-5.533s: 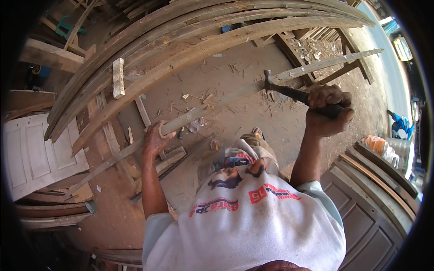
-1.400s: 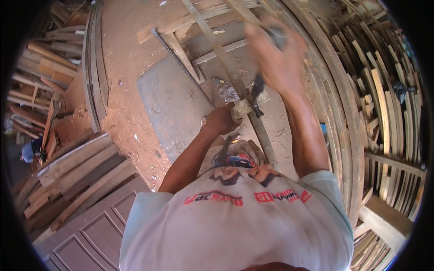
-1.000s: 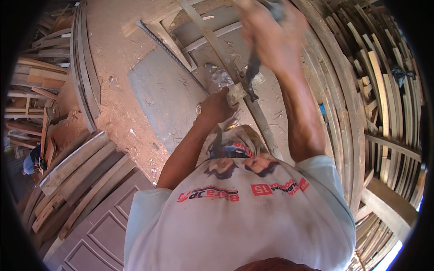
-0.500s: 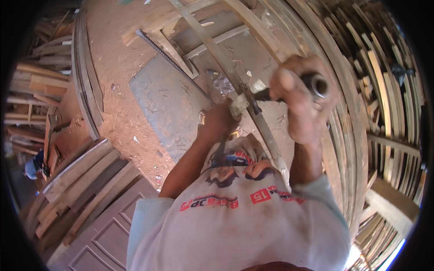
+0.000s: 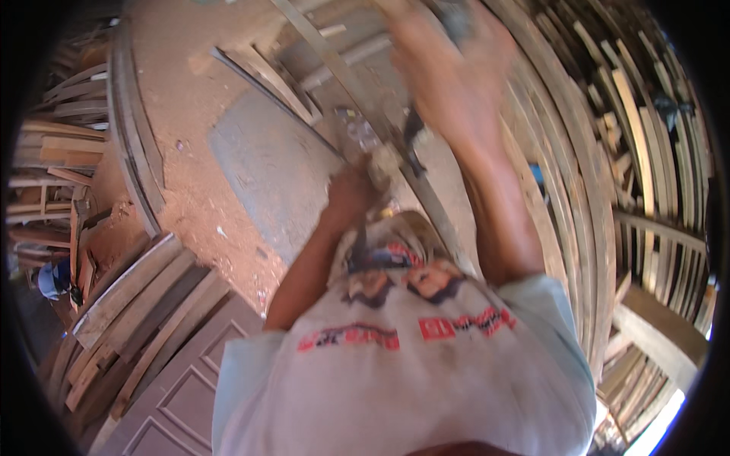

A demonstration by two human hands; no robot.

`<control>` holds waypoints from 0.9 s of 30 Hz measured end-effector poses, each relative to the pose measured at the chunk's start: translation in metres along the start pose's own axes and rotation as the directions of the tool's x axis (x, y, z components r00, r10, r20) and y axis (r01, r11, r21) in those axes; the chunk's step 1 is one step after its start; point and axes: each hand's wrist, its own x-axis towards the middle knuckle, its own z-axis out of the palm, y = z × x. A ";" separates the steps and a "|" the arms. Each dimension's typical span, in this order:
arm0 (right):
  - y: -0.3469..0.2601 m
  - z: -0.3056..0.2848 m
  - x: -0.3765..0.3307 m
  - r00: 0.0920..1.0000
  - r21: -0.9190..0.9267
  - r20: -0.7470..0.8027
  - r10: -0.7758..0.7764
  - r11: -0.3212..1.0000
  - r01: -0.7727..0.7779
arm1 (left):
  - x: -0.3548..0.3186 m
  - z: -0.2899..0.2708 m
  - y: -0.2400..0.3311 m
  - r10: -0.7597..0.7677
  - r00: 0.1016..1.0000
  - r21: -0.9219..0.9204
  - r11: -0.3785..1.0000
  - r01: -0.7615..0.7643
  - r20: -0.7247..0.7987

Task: The person uses a hammer to repeatedly strike and break apart wooden planks and frames in a cluttered outdoor workshop. They pick up pieces, position them, and strike them until they separate into smaller fragments.

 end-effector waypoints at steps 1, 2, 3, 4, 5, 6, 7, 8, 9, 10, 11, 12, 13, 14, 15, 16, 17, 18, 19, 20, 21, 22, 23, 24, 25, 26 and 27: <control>-0.002 -0.002 -0.006 0.999 -0.030 -0.006 0.038 0.999 -0.038 | 0.000 -0.001 0.001 -0.023 1.000 -0.031 0.999 0.023 0.022; -0.012 -0.018 -0.023 0.992 0.048 -0.005 0.123 0.991 -0.123 | -0.015 0.012 0.002 -0.020 0.999 0.026 0.999 0.019 0.041; -0.019 -0.024 -0.027 0.988 0.161 0.021 0.156 0.974 -0.157 | -0.020 0.017 0.001 -0.024 1.000 0.084 0.996 0.024 -0.005; -0.025 -0.034 -0.028 0.985 0.261 0.039 0.170 0.949 -0.175 | -0.013 0.015 0.007 -0.003 0.998 0.147 0.989 0.011 -0.055; -0.028 -0.045 -0.035 0.976 0.347 0.052 0.210 0.913 -0.215 | -0.011 0.002 0.021 0.006 0.999 0.192 0.981 -0.014 0.045; -0.033 -0.048 -0.042 0.969 0.311 0.059 0.239 0.918 -0.245 | -0.021 0.007 0.011 0.002 1.000 0.138 0.990 -0.006 0.026; -0.036 -0.049 -0.044 0.969 0.286 0.059 0.240 0.926 -0.246 | -0.013 0.007 0.004 0.014 1.000 0.078 0.997 -0.013 -0.015; -0.031 -0.038 -0.030 0.983 0.154 0.063 0.174 0.971 -0.182 | -0.010 0.011 0.001 0.023 0.998 0.019 1.000 -0.022 -0.056; -0.026 -0.039 -0.037 0.981 0.132 0.052 0.187 0.972 -0.193 | -0.010 0.006 0.007 -0.041 0.999 0.049 0.998 0.043 -0.023; -0.022 -0.039 -0.044 0.980 0.112 0.043 0.194 0.974 -0.198 | -0.018 0.012 0.004 -0.045 0.999 0.047 0.998 0.045 0.005; -0.016 -0.051 -0.082 0.956 0.191 0.023 0.291 0.938 -0.290 | -0.022 0.016 0.000 -0.049 0.998 0.044 0.998 0.048 0.033; -0.017 -0.058 -0.090 0.974 0.310 0.040 0.225 0.923 -0.226 | -0.010 0.008 -0.004 -0.042 0.999 0.039 0.998 0.042 0.001; -0.020 -0.067 -0.097 0.986 0.428 0.054 0.159 0.889 -0.166 | 0.002 0.002 -0.006 0.003 0.998 0.058 0.998 0.001 -0.070; -0.028 -0.075 -0.100 0.998 0.552 0.057 0.005 0.833 -0.036 | 0.003 0.008 -0.007 0.045 0.993 0.080 0.996 -0.036 -0.110; -0.031 -0.073 -0.102 0.998 0.505 0.051 -0.021 0.863 -0.008 | -0.006 0.016 -0.002 0.094 0.990 0.093 0.992 -0.084 -0.105; -0.032 -0.066 -0.101 0.998 0.456 0.047 -0.046 0.890 0.020 | -0.012 0.018 -0.001 0.046 0.997 0.076 0.996 -0.041 -0.067; -0.033 -0.064 -0.101 0.997 0.454 0.062 -0.039 0.891 0.007 | -0.016 0.016 -0.001 0.000 1.000 0.061 0.998 0.002 -0.028; -0.031 -0.065 -0.097 0.996 0.456 0.075 -0.054 0.890 0.014 | -0.013 0.009 0.001 -0.049 0.999 0.051 0.997 0.050 -0.017; -0.027 -0.070 -0.093 0.994 0.502 0.103 -0.037 0.865 -0.020 | -0.007 0.010 0.000 -0.038 0.999 0.032 0.999 0.039 -0.028; -0.026 -0.071 -0.092 0.997 0.468 0.069 -0.029 0.884 -0.006 | -0.008 0.011 0.003 -0.044 0.999 0.017 0.999 0.044 -0.028; -0.024 -0.073 -0.089 0.999 0.431 0.027 -0.024 0.902 0.010 | -0.005 0.005 0.010 -0.034 0.999 0.026 0.999 0.034 -0.025; -0.023 -0.071 -0.088 1.000 0.398 0.003 -0.013 0.917 0.011 | -0.010 0.008 0.011 -0.025 1.000 0.041 0.999 0.024 0.015; -0.013 -0.064 -0.091 0.996 0.364 -0.059 -0.069 0.927 0.085 | -0.007 0.011 -0.004 0.010 0.999 0.066 0.998 -0.013 0.039; -0.007 -0.061 -0.093 0.986 0.303 -0.103 -0.129 0.940 0.154 | 0.000 0.018 -0.022 0.059 0.996 0.069 0.996 -0.064 0.072; 0.007 -0.058 -0.092 0.970 0.253 -0.137 -0.200 0.940 0.229 | 0.004 0.019 -0.022 0.074 0.995 0.072 0.994 -0.079 0.073; 0.025 -0.053 -0.086 0.945 0.225 -0.166 -0.280 0.923 0.313 | 0.007 0.020 -0.022 0.083 0.994 0.075 0.993 -0.088 0.071; 0.014 -0.067 -0.094 0.972 0.375 -0.084 -0.221 0.897 0.236 | 0.000 0.012 -0.010 0.061 0.997 0.071 0.995 -0.064 0.051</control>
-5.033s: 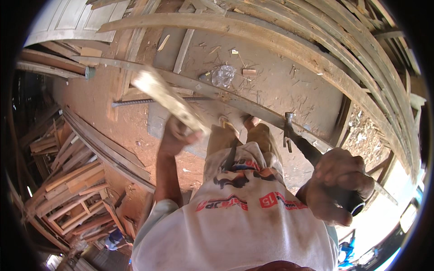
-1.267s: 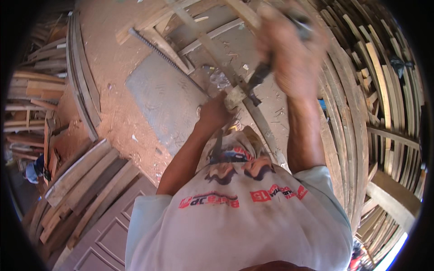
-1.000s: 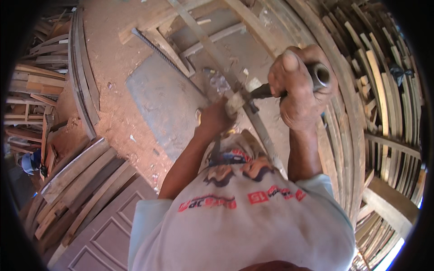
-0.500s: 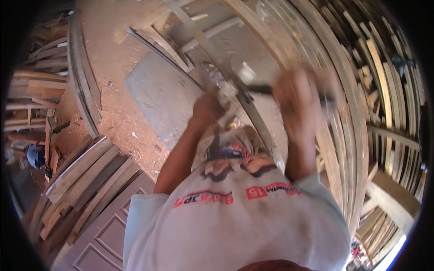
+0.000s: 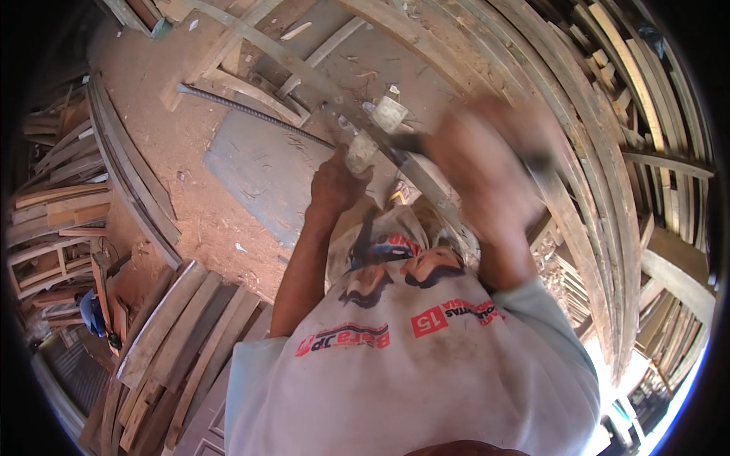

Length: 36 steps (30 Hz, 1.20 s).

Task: The person uses a hammer to repeatedly strike and break apart wooden planks and frames in a cluttered outdoor workshop. They pick up pieces, position them, and strike them until they separate into smaller fragments.

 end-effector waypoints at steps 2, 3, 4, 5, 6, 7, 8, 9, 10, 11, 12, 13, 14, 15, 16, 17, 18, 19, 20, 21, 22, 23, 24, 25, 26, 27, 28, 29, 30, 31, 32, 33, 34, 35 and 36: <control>-0.043 -0.016 -0.009 0.980 0.281 0.108 0.166 0.941 -0.190 | 0.001 0.004 -0.002 -0.004 0.995 -0.013 1.000 0.003 -0.095; -0.044 -0.010 -0.016 0.992 0.265 0.033 0.123 0.956 -0.127 | 0.002 0.002 0.003 -0.001 0.996 -0.034 0.999 -0.002 -0.092; -0.040 -0.001 -0.020 0.997 0.255 -0.015 0.074 0.965 -0.067 | -0.001 -0.003 0.005 0.002 0.997 -0.059 0.998 -0.007 -0.077; -0.043 0.004 -0.015 0.995 0.218 0.009 0.096 0.971 -0.095 | -0.005 -0.004 0.005 0.005 0.998 -0.085 0.996 -0.010 -0.061; -0.051 0.007 -0.010 0.993 0.185 0.032 0.114 0.976 -0.118 | -0.003 -0.006 0.006 0.014 0.998 -0.071 0.997 -0.018 -0.062; -0.055 0.008 -0.001 0.991 0.138 0.056 0.122 0.982 -0.129 | -0.001 -0.005 0.006 0.023 0.998 -0.057 0.998 -0.027 -0.062; -0.052 0.001 -0.007 0.992 0.141 0.028 0.124 0.982 -0.126 | 0.000 -0.004 0.005 0.034 0.998 -0.041 0.998 -0.036 -0.060; -0.049 -0.001 -0.006 0.994 0.072 -0.001 0.109 0.991 -0.108 | -0.001 -0.003 0.003 0.049 0.996 -0.051 0.997 -0.053 -0.077; -0.047 -0.001 -0.007 0.995 0.006 -0.030 0.099 0.995 -0.099 | 0.000 0.000 0.000 0.075 0.993 -0.061 0.995 -0.081 -0.093; -0.041 -0.001 -0.003 0.996 -0.054 -0.048 0.080 0.995 -0.083 | 0.006 0.005 -0.006 0.103 0.989 -0.070 0.991 -0.111 -0.107; -0.035 0.003 0.017 0.998 -0.191 -0.037 0.059 0.979 -0.065 | 0.007 0.010 -0.024 0.188 0.975 -0.107 0.974 -0.201 -0.115; -0.034 0.009 0.021 0.997 -0.283 -0.054 0.054 0.957 -0.067 | 0.010 0.015 -0.042 0.273 0.954 -0.146 0.946 -0.290 -0.123; -0.034 0.012 0.025 0.996 -0.374 -0.078 0.050 0.924 -0.076 | 0.008 0.011 -0.037 0.284 0.954 -0.148 0.944 -0.296 -0.096; -0.036 0.016 0.027 0.991 -0.412 -0.126 0.042 0.907 -0.091 | 0.011 0.005 -0.033 0.279 0.960 -0.096 0.955 -0.281 -0.034; -0.037 0.023 0.026 0.984 -0.420 -0.173 0.037 0.901 -0.108 | 0.010 -0.004 -0.033 0.260 0.965 -0.040 0.965 -0.259 0.022; -0.043 0.021 0.012 0.971 -0.284 -0.222 0.083 0.948 -0.146 | 0.012 -0.008 -0.030 0.250 0.965 0.013 0.968 -0.252 0.079; -0.051 0.015 -0.008 0.960 -0.130 -0.247 0.128 0.978 -0.164 | 0.009 -0.014 -0.016 0.216 0.974 -0.045 0.976 -0.213 0.067; -0.057 0.012 -0.018 0.951 0.032 -0.257 0.172 0.985 -0.170 | 0.006 -0.018 -0.002 0.178 0.983 -0.104 0.979 -0.173 0.049; -0.058 0.012 -0.020 0.964 0.022 -0.216 0.158 0.987 -0.157 | 0.005 -0.022 0.004 0.140 0.990 -0.165 0.977 -0.133 0.033; -0.060 0.016 -0.024 0.970 -0.005 -0.198 0.143 0.989 -0.147 | 0.006 -0.019 -0.012 0.186 0.982 -0.137 0.974 -0.179 0.041; -0.061 0.019 -0.018 0.969 -0.057 -0.205 0.141 0.986 -0.156 | 0.014 -0.011 -0.034 0.244 0.969 -0.122 0.963 -0.239 0.025; -0.059 0.021 -0.016 0.967 -0.116 -0.213 0.139 0.979 -0.167 | 0.023 -0.004 -0.046 0.294 0.956 -0.117 0.949 -0.291 0.008; -0.061 0.025 -0.012 0.940 -0.185 -0.290 0.179 0.953 -0.238 | 0.018 -0.011 -0.026 0.253 0.967 -0.038 0.967 -0.252 0.014; -0.063 0.031 -0.001 0.895 -0.245 -0.374 0.244 0.905 -0.349 | 0.020 -0.016 -0.023 0.254 0.966 0.016 0.967 -0.255 0.049; -0.067 0.040 0.009 0.832 -0.279 -0.459 0.312 0.839 -0.468 | 0.022 -0.020 -0.022 0.254 0.964 0.070 0.963 -0.259 0.083; -0.062 0.048 0.012 0.870 -0.384 -0.443 0.216 0.831 -0.402 | 0.027 -0.023 -0.023 0.253 0.961 0.127 0.956 -0.266 0.110; -0.055 0.054 0.013 0.902 -0.484 -0.414 0.122 0.810 -0.332 | 0.029 -0.023 -0.027 0.281 0.953 0.110 0.950 -0.293 0.117; -0.049 0.058 0.012 0.927 -0.577 -0.374 0.031 0.775 -0.258 | 0.033 -0.022 -0.030 0.312 0.942 0.088 0.942 -0.323 0.122; -0.051 0.054 -0.002 0.919 -0.420 -0.388 0.062 0.876 -0.236 | 0.027 -0.029 -0.019 0.266 0.956 0.083 0.957 -0.277 0.128; -0.056 0.049 -0.018 0.910 -0.246 -0.405 0.087 0.948 -0.200 | 0.024 -0.031 -0.014 0.220 0.966 0.077 0.970 -0.232 0.134; -0.061 0.045 -0.033 0.900 -0.067 -0.421 0.111 0.986 -0.153 | 0.026 -0.029 -0.017 0.215 0.966 0.119 0.965 -0.233 0.145; -0.064 0.048 -0.035 0.912 -0.029 -0.386 0.142 0.986 -0.166 | 0.028 -0.028 -0.022 0.236 0.962 0.113 0.961 -0.252 0.137; -0.061 0.048 -0.035 0.903 0.006 -0.405 0.141 0.988 -0.151 | 0.030 -0.025 -0.029 0.257 0.958 0.105 0.957 -0.271 0.128; -0.058 0.049 -0.033 0.895 0.041 -0.423 0.141 0.990 -0.136 | 0.031 -0.023 -0.035 0.277 0.953 0.098 0.952 -0.289 0.119; -0.058 0.053 -0.027 0.877 -0.054 -0.460 0.138 0.982 -0.182 | 0.034 -0.025 -0.028 0.280 0.951 0.100 0.951 -0.294 0.133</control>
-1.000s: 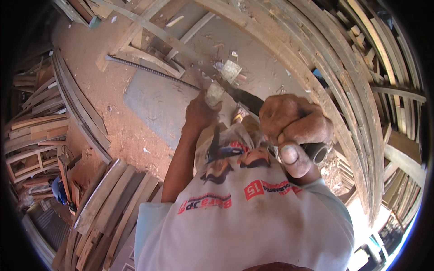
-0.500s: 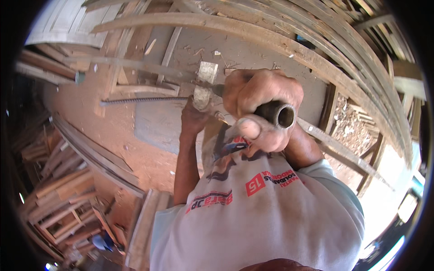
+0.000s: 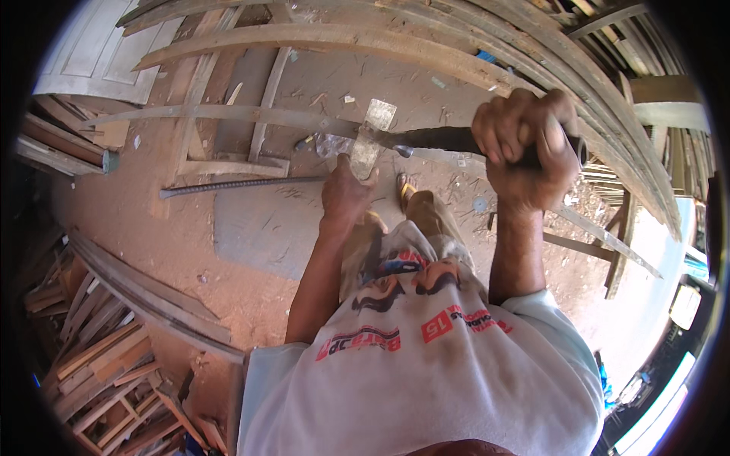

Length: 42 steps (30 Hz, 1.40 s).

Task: The person uses a hammer to repeatedly strike and break apart wooden planks and frames in a cluttered outdoor workshop. They pick up pieces, position them, and strike them until they separate into smaller fragments.

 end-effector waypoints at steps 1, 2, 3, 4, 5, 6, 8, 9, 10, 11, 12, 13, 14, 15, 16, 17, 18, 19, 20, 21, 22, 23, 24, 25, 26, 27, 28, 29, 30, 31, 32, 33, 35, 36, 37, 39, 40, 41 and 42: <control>0.000 0.012 0.002 0.999 -0.096 -0.054 0.003 0.995 -0.008 | -0.001 -0.007 0.005 -0.004 1.000 0.015 1.000 0.004 0.021; 0.002 0.026 0.005 0.994 -0.191 -0.109 0.001 0.981 -0.022 | -0.002 -0.011 0.007 -0.009 0.999 0.031 1.000 0.008 0.043; 0.005 0.041 0.008 0.994 -0.448 0.035 -0.103 0.887 0.108 | -0.001 -0.013 0.002 0.027 0.999 0.040 0.999 -0.029 0.037; 0.007 0.057 0.007 0.964 -0.644 0.172 -0.201 0.718 0.264 | 0.000 -0.015 -0.004 0.063 0.998 0.050 0.997 -0.064 0.031; 0.003 0.050 0.001 0.974 -0.555 0.147 -0.171 0.801 0.224 | 0.001 -0.016 -0.007 0.098 0.995 0.059 0.993 -0.099 0.026; 0.002 0.042 -0.005 0.982 -0.454 0.122 -0.143 0.872 0.183 | 0.003 -0.017 -0.009 0.094 0.994 0.070 0.993 -0.097 0.049; -0.008 0.002 -0.005 0.994 0.006 0.108 0.037 0.999 -0.038 | 0.002 -0.022 -0.002 0.073 0.995 0.097 0.992 -0.080 0.066; -0.008 0.001 -0.001 0.995 0.010 0.092 0.041 0.999 -0.042 | 0.003 -0.021 -0.003 0.093 0.994 0.089 0.991 -0.098 0.058; -0.008 0.001 0.004 0.996 0.013 0.077 0.044 0.999 -0.045 | 0.003 -0.017 -0.007 0.113 0.992 0.081 0.990 -0.117 0.049; -0.010 0.002 0.007 0.997 0.016 0.062 0.047 0.999 -0.048 | 0.004 -0.015 -0.009 0.134 0.990 0.072 0.988 -0.137 0.040; -0.011 0.009 0.009 0.996 -0.065 -0.025 0.080 0.995 -0.082 | 0.006 -0.012 -0.007 0.138 0.990 0.031 0.990 -0.139 0.034; -0.003 0.025 0.006 0.988 -0.291 -0.155 -0.001 0.956 -0.045 | 0.008 -0.011 -0.009 0.144 0.989 -0.003 0.990 -0.144 0.035; -0.002 0.031 0.003 0.992 -0.471 -0.071 -0.108 0.880 0.062 | 0.006 -0.011 -0.011 0.151 0.987 -0.031 0.988 -0.150 0.053; 0.004 0.039 -0.001 0.978 -0.620 0.021 -0.207 0.764 0.175 | 0.002 -0.014 -0.013 0.132 0.990 -0.016 0.991 -0.132 0.047; 0.008 0.048 -0.004 0.947 -0.730 0.113 -0.301 0.621 0.284 | -0.002 -0.018 -0.013 0.113 0.993 -0.001 0.994 -0.113 0.039; -0.006 0.036 -0.010 0.956 -0.679 0.198 -0.216 0.673 0.292 | -0.005 -0.020 -0.014 0.092 0.995 0.013 0.996 -0.092 0.029; -0.007 0.005 -0.017 0.991 -0.329 0.065 -0.118 0.935 0.133 | -0.003 -0.013 -0.023 0.065 0.998 -0.039 0.997 -0.064 0.009; -0.007 -0.031 -0.018 1.000 0.100 -0.008 0.024 0.995 -0.023 | 0.000 -0.012 -0.013 0.056 0.998 -0.025 0.998 -0.055 0.037; -0.017 -0.039 -0.019 0.995 0.062 -0.062 0.074 0.996 -0.070 | -0.001 -0.014 -0.007 0.035 0.997 0.003 0.999 -0.035 0.065; -0.019 -0.040 -0.018 0.996 0.077 -0.053 0.068 0.995 -0.063 | -0.002 -0.016 -0.001 0.020 0.996 0.030 0.999 -0.023 0.090; -0.018 -0.038 -0.016 0.996 0.095 -0.073 0.053 0.994 -0.046 | -0.003 -0.016 -0.001 0.026 0.998 0.020 0.999 -0.027 0.065; -0.016 -0.034 -0.013 0.995 0.114 -0.093 0.039 0.993 -0.028 | -0.004 -0.015 -0.003 0.032 0.999 0.010 0.999 -0.032 0.041; -0.015 -0.025 -0.012 0.997 0.009 -0.078 0.004 1.000 -0.003 | -0.004 -0.011 -0.004 0.039 0.999 0.000 0.999 -0.039 0.019; -0.015 -0.012 -0.013 0.997 -0.101 -0.071 -0.031 0.995 0.023 | -0.004 -0.010 -0.005 0.041 0.999 -0.019 0.999 -0.041 0.020; -0.016 -0.002 -0.013 0.996 -0.210 -0.064 -0.065 0.976 0.050 | -0.002 -0.009 -0.007 0.045 0.999 -0.037 0.998 -0.044 0.022; -0.017 0.005 -0.016 0.998 -0.288 0.017 -0.054 0.956 0.057 | -0.005 -0.008 -0.012 0.045 0.999 -0.051 0.998 -0.044 0.031; -0.017 -0.002 -0.022 0.999 -0.203 -0.015 -0.046 0.978 0.042 | -0.009 -0.005 -0.017 0.074 0.997 -0.079 0.994 -0.073 0.009; -0.016 -0.013 -0.030 0.998 -0.117 -0.047 -0.038 0.993 0.032 | -0.014 -0.003 -0.024 0.104 0.994 -0.105 0.989 -0.105 -0.012; -0.015 -0.033 -0.037 0.998 0.001 -0.062 -0.024 1.000 0.025 | -0.014 0.000 -0.026 0.136 0.989 -0.145 0.979 -0.143 -0.054; -0.016 -0.058 -0.042 0.998 0.120 -0.070 -0.006 0.993 0.014 | -0.013 0.002 -0.026 0.130 0.990 -0.149 0.980 -0.135 -0.044; -0.019 -0.079 -0.046 0.987 0.063 -0.152 -0.057 0.996 0.067 | -0.012 0.005 -0.027 0.129 0.991 -0.148 0.980 -0.131 -0.024; -0.025 -0.093 -0.051 0.945 0.098 -0.327 -0.017 0.994 0.052 | -0.011 0.006 -0.025 0.131 0.991 -0.150 0.980 -0.130 -0.001; -0.043 -0.102 -0.061 0.952 0.099 -0.305 -0.039 0.992 0.073 | -0.016 0.010 -0.012 0.149 0.989 -0.185 0.972 -0.146 0.004; -0.050 -0.102 -0.068 0.956 0.088 -0.293 -0.027 0.995 0.055 | -0.021 0.011 -0.006 0.166 0.986 -0.193 0.968 -0.159 0.020; -0.060 -0.102 -0.078 0.957 0.070 -0.291 -0.009 0.997 0.030 | -0.029 0.012 -0.002 0.177 0.980 -0.222 0.963 -0.154 0.091; -0.078 -0.100 -0.100 0.954 0.048 -0.300 -0.003 0.999 0.018 | -0.046 0.014 0.009 0.211 0.949 -0.280 0.949 -0.142 0.233; -0.086 -0.101 -0.110 0.953 0.045 -0.304 -0.009 0.999 0.023 | -0.053 0.020 0.010 0.213 0.921 -0.354 0.931 -0.090 0.327; -0.095 -0.100 -0.121 0.951 0.042 -0.310 -0.014 0.999 0.029 | -0.059 0.025 0.010 0.219 0.880 -0.416 0.909 -0.027 0.421; -0.105 -0.096 -0.132 0.927 0.040 -0.374 -0.019 0.999 0.037 | -0.066 0.031 0.009 0.225 0.831 -0.465 0.884 0.046 0.509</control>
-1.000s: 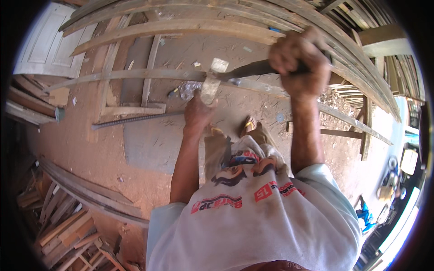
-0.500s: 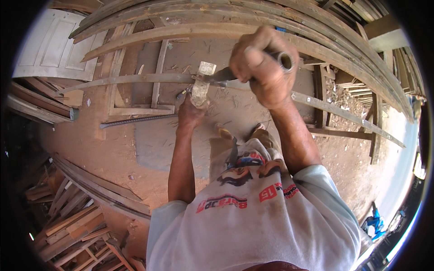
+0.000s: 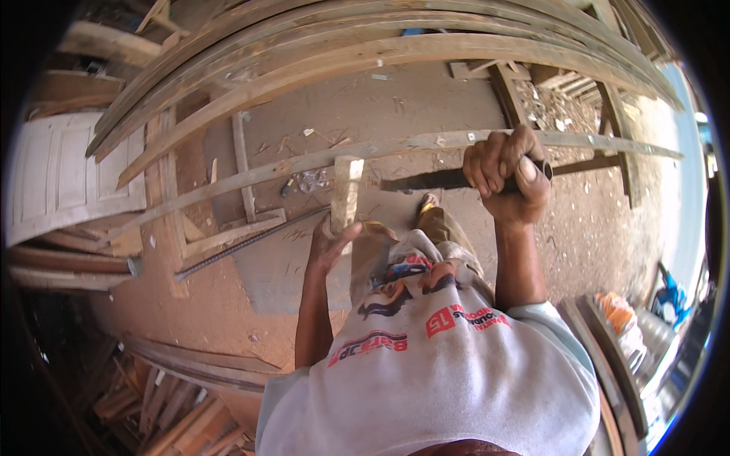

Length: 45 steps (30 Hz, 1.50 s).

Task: The person uses a hammer to repeatedly strike and break apart wooden planks and frames in a cluttered outdoor workshop. They pick up pieces, position them, and strike them until they separate into smaller fragments.

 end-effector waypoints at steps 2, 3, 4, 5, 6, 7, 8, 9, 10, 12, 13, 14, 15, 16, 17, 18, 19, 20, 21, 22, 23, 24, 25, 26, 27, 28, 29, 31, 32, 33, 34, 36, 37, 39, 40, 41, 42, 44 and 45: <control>-0.019 -0.007 -0.020 0.999 -0.013 -0.035 0.024 1.000 -0.024 | 0.005 0.016 -0.038 0.068 0.986 -0.393 0.920 -0.003 0.152; -0.026 -0.010 -0.029 0.998 -0.021 -0.052 0.035 0.999 -0.036 | 0.009 0.026 -0.050 0.113 0.970 -0.571 0.821 0.032 0.216; -0.032 -0.011 -0.037 0.995 -0.034 -0.094 0.041 0.998 -0.044 | 0.011 0.039 -0.046 0.162 0.962 -0.653 0.757 0.022 0.221; -0.036 -0.011 -0.045 0.991 -0.059 -0.129 0.038 0.997 -0.046 | 0.015 0.047 -0.041 0.169 0.957 -0.693 0.719 0.044 0.237; -0.039 -0.010 -0.053 0.986 -0.084 -0.162 0.036 0.995 -0.050 | 0.018 0.055 -0.031 0.176 0.952 -0.732 0.678 0.067 0.250; -0.041 -0.010 -0.060 0.981 -0.101 -0.190 0.036 0.993 -0.056 | 0.020 0.062 -0.021 0.180 0.950 -0.767 0.636 0.086 0.256; -0.041 -0.010 -0.065 0.978 -0.119 -0.209 0.027 0.992 -0.053 | 0.024 0.065 -0.015 0.185 0.942 -0.761 0.641 0.101 0.280; -0.040 -0.011 -0.069 0.974 -0.119 -0.223 0.027 0.991 -0.055 | 0.030 0.068 -0.019 0.207 0.933 -0.774 0.625 0.105 0.294; -0.040 -0.014 -0.072 0.973 -0.112 -0.232 0.022 0.992 -0.049 | 0.039 0.068 -0.022 0.233 0.925 -0.782 0.615 0.100 0.301; -0.040 -0.025 -0.077 0.967 -0.096 -0.252 0.025 0.994 -0.051 | 0.042 0.077 -0.008 0.273 0.907 -0.841 0.522 0.141 0.321; -0.037 -0.030 -0.080 0.971 -0.155 -0.240 0.009 0.987 -0.048 | 0.043 0.079 0.000 0.277 0.919 -0.863 0.491 0.115 0.281; -0.032 -0.036 -0.083 0.974 -0.214 -0.228 -0.005 0.976 -0.045 | 0.042 0.081 0.007 0.280 0.930 -0.884 0.459 0.088 0.239; -0.031 -0.040 -0.084 0.975 -0.278 -0.220 -0.018 0.959 -0.045 | 0.043 0.086 0.012 0.281 0.938 -0.903 0.423 0.068 0.203; -0.030 -0.042 -0.084 0.985 -0.340 -0.173 -0.012 0.939 -0.049 | 0.045 0.090 0.017 0.230 0.967 -0.900 0.436 -0.005 0.105; -0.030 -0.044 -0.084 0.992 -0.403 -0.129 -0.002 0.914 -0.050 | 0.047 0.091 0.021 0.221 0.970 -0.798 0.601 -0.051 0.105; -0.030 -0.053 -0.085 0.997 -0.447 -0.061 0.037 0.892 -0.060 | 0.048 0.090 0.026 0.217 0.972 -0.666 0.739 -0.100 0.095; -0.027 -0.059 -0.085 0.999 -0.485 -0.049 0.022 0.874 -0.043 | 0.051 0.089 0.031 0.223 0.971 -0.508 0.848 -0.148 0.089; -0.028 -0.065 -0.086 0.998 -0.507 -0.060 0.025 0.861 -0.052 | 0.055 0.089 0.024 0.198 0.979 -0.286 0.941 -0.178 0.042; -0.028 -0.072 -0.086 0.997 -0.525 -0.064 0.029 0.849 -0.059 | 0.058 0.086 0.018 0.158 0.987 -0.028 0.987 -0.158 -0.002; -0.032 -0.081 -0.086 0.997 -0.544 -0.071 0.040 0.836 -0.072 | 0.059 0.086 0.015 0.138 0.989 0.229 0.966 -0.123 -0.051; -0.037 -0.090 -0.086 0.996 -0.567 -0.080 0.050 0.819 -0.086 | 0.057 0.087 0.015 0.187 0.978 0.363 0.921 -0.143 -0.089; -0.045 -0.100 -0.086 0.994 -0.595 -0.093 0.056 0.797 -0.101 | 0.055 0.091 0.016 0.245 0.963 0.486 0.859 -0.162 -0.113; -0.051 -0.109 -0.088 0.991 -0.610 -0.111 0.069 0.782 -0.123 | 0.049 0.095 0.022 0.256 0.959 0.508 0.846 -0.164 -0.117; -0.057 -0.120 -0.090 0.989 -0.629 -0.132 0.071 0.765 -0.138 | 0.046 0.101 0.034 0.276 0.954 0.531 0.829 -0.177 -0.114; -0.064 -0.129 -0.090 0.986 -0.646 -0.146 0.076 0.748 -0.153 | 0.043 0.106 0.043 0.290 0.950 0.523 0.831 -0.191 -0.115; -0.073 -0.137 -0.091 0.983 -0.667 -0.165 0.078 0.726 -0.169 | 0.041 0.111 0.049 0.301 0.946 0.513 0.835 -0.198 -0.124; -0.081 -0.144 -0.095 0.979 -0.684 -0.186 0.080 0.705 -0.187 | 0.042 0.116 0.054 0.333 0.935 0.517 0.825 -0.228 -0.119; -0.092 -0.160 -0.099 0.978 -0.733 -0.196 0.065 0.653 -0.190 | 0.045 0.129 0.069 0.387 0.913 0.523 0.808 -0.271 -0.126; -0.096 -0.170 -0.101 0.981 -0.764 -0.188 0.048 0.620 -0.177 | 0.053 0.139 0.085 0.426 0.896 0.538 0.789 -0.298 -0.129; -0.098 -0.173 -0.107 0.981 -0.781 -0.189 0.049 0.599 -0.180 | 0.051 0.149 0.107 0.445 0.885 0.563 0.771 -0.299 -0.139; -0.106 -0.180 -0.111 0.981 -0.824 -0.186 0.063 0.534 -0.191 | 0.061 0.160 0.125 0.515 0.847 0.581 0.732 -0.356 -0.130; -0.109 -0.188 -0.122 0.971 -0.835 -0.227 0.067 0.500 -0.230 | 0.081 0.174 0.151 0.681 0.725 0.621 0.613 -0.488 -0.102; -0.108 -0.190 -0.130 0.966 -0.838 -0.249 0.070 0.485 -0.251 | 0.092 0.177 0.165 0.672 0.737 0.629 0.606 -0.487 -0.077; -0.107 -0.196 -0.142 0.965 -0.864 -0.256 0.060 0.433 -0.257 | 0.121 0.193 0.195 0.657 0.750 0.601 0.629 -0.492 -0.073; -0.108 -0.199 -0.145 0.964 -0.881 -0.262 0.041 0.398 -0.257 | 0.135 0.203 0.209 0.653 0.752 0.568 0.655 -0.499 -0.092; -0.110 -0.198 -0.147 0.956 -0.877 -0.293 0.031 0.389 -0.281 | 0.158 0.205 0.217 0.701 0.709 0.601 0.600 -0.528 -0.076; -0.111 -0.193 -0.150 0.945 -0.874 -0.325 0.017 0.377 -0.307 | 0.182 0.201 0.224 0.746 0.664 0.629 0.541 -0.558 -0.053; -0.113 -0.188 -0.157 0.917 -0.864 -0.399 -0.006 0.337 -0.373 | 0.224 0.201 0.247 0.746 0.666 0.617 0.527 -0.584 -0.008; -0.113 -0.183 -0.160 0.889 -0.835 -0.457 -0.006 0.347 -0.427 | 0.243 0.200 0.258 0.747 0.664 0.608 0.517 -0.602 0.022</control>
